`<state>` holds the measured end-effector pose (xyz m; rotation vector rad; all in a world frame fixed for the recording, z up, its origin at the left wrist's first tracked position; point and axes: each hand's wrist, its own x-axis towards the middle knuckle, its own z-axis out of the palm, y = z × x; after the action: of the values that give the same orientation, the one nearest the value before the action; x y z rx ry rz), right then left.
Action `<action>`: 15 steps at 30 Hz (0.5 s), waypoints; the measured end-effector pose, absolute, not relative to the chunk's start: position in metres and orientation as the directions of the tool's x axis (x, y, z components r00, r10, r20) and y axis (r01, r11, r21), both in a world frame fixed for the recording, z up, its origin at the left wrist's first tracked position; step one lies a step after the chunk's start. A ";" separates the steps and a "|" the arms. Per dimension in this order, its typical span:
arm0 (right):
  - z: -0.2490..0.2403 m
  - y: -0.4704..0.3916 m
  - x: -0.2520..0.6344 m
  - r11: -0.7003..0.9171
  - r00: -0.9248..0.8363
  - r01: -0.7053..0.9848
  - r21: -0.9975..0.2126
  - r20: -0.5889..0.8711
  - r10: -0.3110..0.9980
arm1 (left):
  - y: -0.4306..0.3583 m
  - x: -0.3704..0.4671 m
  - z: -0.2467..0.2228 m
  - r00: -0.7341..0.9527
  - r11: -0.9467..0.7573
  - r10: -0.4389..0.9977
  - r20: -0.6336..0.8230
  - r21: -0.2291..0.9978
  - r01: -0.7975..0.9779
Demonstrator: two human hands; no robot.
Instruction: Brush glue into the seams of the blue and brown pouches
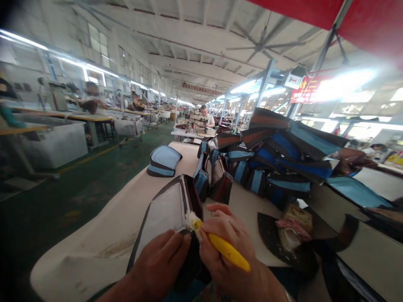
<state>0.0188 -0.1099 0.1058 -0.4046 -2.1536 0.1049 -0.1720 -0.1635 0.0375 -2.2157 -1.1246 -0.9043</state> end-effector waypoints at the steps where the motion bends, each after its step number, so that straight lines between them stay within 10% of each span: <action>1: 0.110 -0.109 0.020 0.952 -0.617 0.241 -0.186 0.728 0.298 | -0.164 -0.171 0.038 0.455 -0.544 0.513 0.728 -0.135 0.828; 15: 0.128 -0.103 0.024 0.951 -0.788 0.279 -0.133 0.534 0.306 | -0.172 -0.167 0.037 0.538 -0.590 0.562 0.628 -0.151 0.793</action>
<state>0.0245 -0.1031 0.1275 -0.4136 -2.5262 0.0628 -0.1671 -0.1718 0.0370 -2.3575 -1.1052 -0.7454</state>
